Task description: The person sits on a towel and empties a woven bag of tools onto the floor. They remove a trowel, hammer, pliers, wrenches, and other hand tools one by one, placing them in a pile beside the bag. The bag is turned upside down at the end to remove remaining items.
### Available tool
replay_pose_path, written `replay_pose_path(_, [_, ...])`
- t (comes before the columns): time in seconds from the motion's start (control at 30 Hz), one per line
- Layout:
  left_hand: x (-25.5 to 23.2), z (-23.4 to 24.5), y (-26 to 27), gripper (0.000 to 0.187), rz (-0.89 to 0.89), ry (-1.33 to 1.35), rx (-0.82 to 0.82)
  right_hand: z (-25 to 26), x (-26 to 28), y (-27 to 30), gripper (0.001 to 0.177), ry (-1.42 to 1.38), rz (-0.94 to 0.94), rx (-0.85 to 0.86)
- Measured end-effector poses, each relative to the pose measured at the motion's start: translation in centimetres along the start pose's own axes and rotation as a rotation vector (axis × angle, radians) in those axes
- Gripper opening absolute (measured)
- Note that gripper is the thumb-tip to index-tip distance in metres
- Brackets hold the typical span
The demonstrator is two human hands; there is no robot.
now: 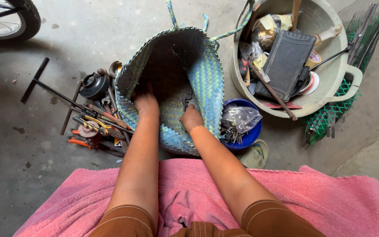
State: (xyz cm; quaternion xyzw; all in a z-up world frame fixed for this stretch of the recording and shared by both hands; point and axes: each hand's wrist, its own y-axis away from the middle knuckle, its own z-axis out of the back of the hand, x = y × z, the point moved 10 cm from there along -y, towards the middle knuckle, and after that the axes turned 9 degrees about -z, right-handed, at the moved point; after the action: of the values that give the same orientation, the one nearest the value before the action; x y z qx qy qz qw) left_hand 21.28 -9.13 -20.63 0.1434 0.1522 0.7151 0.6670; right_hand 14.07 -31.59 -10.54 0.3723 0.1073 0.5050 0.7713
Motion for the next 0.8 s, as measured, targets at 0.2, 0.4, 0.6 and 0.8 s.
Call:
replay_pose_path(0.2, [-0.8, 2.4, 1.5, 0.071, -0.065, 0.092, -0.066, -0.6, -0.7, -1.1, 0.062, 0.021, 0.012, -0.031])
replay_pose_path(0.4, [-2.5, 4.0, 3.4, 0.079, -0.134, 0.029, -0.149, -1.0, -0.6, -2.2, 0.053, -0.118, 0.052, -0.037])
replay_pose_path(0.6, [-2.8, 7.4, 5.8, 0.107, -0.162, 0.145, 0.072, -2.1, 1.3, -3.6, 0.03, -1.007, 0.021, 0.228])
replay_pose_path(0.8, [-4.7, 17.6, 7.2, 0.077, -0.046, 0.668, 0.012, 1.8, 4.4, -2.9, 0.031, -1.222, 0.095, 0.366])
